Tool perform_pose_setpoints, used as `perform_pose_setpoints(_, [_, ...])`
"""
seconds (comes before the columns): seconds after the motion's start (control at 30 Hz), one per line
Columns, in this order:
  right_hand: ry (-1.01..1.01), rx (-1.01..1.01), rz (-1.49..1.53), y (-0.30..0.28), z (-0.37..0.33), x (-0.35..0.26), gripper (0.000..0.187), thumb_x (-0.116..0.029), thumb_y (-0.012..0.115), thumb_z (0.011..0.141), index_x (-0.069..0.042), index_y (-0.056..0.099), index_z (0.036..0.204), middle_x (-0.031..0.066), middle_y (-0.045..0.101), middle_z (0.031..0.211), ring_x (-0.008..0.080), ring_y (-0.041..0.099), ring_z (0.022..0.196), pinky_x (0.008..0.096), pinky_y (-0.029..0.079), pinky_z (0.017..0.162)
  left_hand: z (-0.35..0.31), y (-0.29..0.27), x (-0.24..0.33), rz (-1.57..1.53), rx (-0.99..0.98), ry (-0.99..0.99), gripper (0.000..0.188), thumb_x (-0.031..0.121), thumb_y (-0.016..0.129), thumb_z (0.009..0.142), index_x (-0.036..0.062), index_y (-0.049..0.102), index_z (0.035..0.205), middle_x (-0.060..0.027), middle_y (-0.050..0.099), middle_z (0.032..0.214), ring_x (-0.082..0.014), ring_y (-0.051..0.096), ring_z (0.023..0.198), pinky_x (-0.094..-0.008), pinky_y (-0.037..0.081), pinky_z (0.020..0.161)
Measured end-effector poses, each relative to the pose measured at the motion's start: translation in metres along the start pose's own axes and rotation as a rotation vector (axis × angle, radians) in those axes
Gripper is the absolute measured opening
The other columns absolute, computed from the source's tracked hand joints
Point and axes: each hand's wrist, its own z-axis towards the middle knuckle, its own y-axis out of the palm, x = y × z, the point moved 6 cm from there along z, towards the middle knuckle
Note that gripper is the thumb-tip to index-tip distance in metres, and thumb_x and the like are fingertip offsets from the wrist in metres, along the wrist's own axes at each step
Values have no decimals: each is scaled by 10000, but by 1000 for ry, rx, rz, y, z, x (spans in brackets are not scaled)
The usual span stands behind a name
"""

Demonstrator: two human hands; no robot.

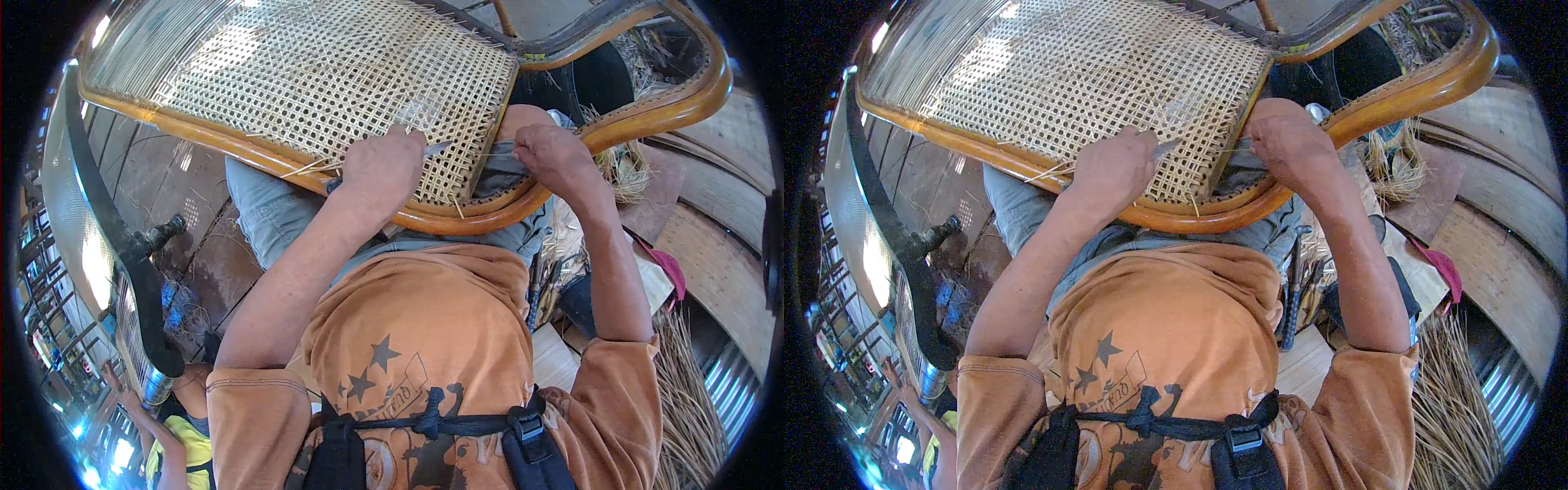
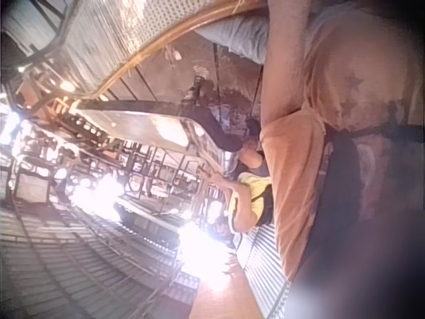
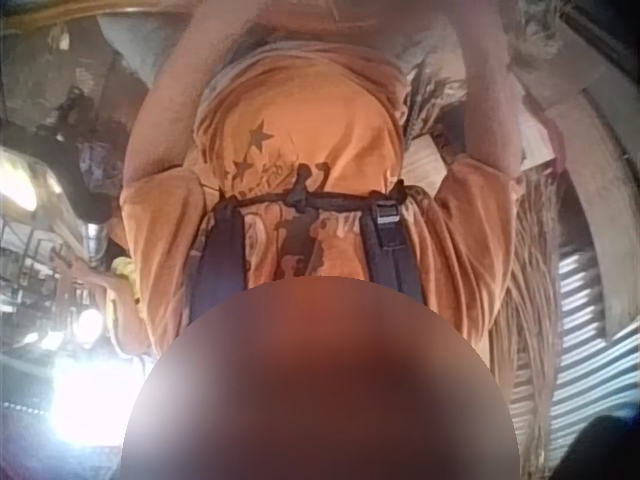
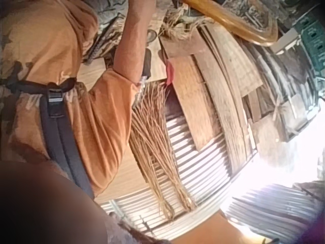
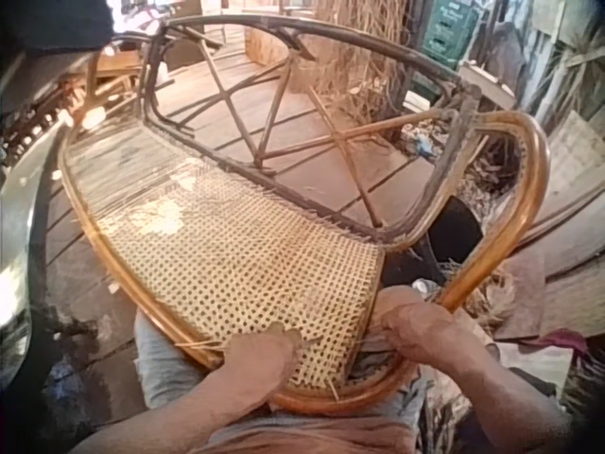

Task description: The recorder is weaving or repairing the seat of a rattan chair using strips of cane.

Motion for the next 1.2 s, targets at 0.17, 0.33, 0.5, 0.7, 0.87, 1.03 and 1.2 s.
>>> perform_pose_setpoints(0.17, [323, -200, -60, 14, 2, 21, 117, -121, 572, 775, -6, 557, 786, 186, 580, 770, 350, 572, 775, 412, 436, 668, 5, 0, -5, -128, -19, -105, 266, 281, 542, 806, 17, 578, 800, -150, 609, 686, -333, 613, 666, -448, 479, 627])
perform_pose_setpoints(0.33, [291, -219, 120, 11, 3, 26, 110, -116, 584, 773, -13, 573, 807, 175, 589, 774, 335, 579, 779, 405, 438, 671, 11, 10, -17, -331, -343, -263, 447, 424, 548, 785, -12, 646, 804, -200, 637, 778, -362, 624, 758, -453, 491, 723])
perform_pose_setpoints(0.5, [288, -223, 137, 19, 1, 30, 117, -132, 583, 784, -29, 604, 835, 166, 603, 796, 329, 587, 793, 404, 448, 680, 14, 15, -17, -262, -305, -186, 376, 350, 535, 768, -9, 648, 771, -193, 634, 759, -351, 627, 746, -443, 496, 693])
perform_pose_setpoints(0.7, [307, 3, -214, 45, -3, 35, 135, -81, 532, 732, -69, 661, 774, 160, 624, 763, 348, 610, 788, 422, 492, 703, 17, 25, -30, -226, -397, -139, 331, 292, 529, 724, -18, 643, 748, -203, 627, 724, -353, 626, 694, -438, 503, 665])
perform_pose_setpoints(0.87, [446, -90, -38, 55, 0, 29, 173, -141, 519, 768, -46, 662, 786, 181, 637, 766, 346, 629, 763, 429, 497, 673, -7, 11, -35, -140, -393, -161, 315, 288, 530, 749, -8, 638, 726, -217, 622, 731, -360, 623, 713, -454, 495, 675])
perform_pose_setpoints(1.03, [413, -87, 72, 59, -1, 35, 143, -122, 506, 795, -50, 630, 794, 174, 621, 753, 348, 611, 745, 426, 479, 667, -24, -5, -38, -93, -310, -189, 343, 327, 509, 800, 4, 613, 754, -236, 590, 711, -386, 586, 709, -469, 451, 679])
perform_pose_setpoints(1.2, [114, 238, -38, 30, -9, 42, 96, -81, 523, 810, -39, 603, 844, 165, 606, 810, 342, 579, 773, 383, 462, 684, -21, -60, -34, 16, -95, -218, 330, 313, 494, 838, 15, 621, 895, -209, 605, 757, -336, 604, 721, -428, 458, 687])
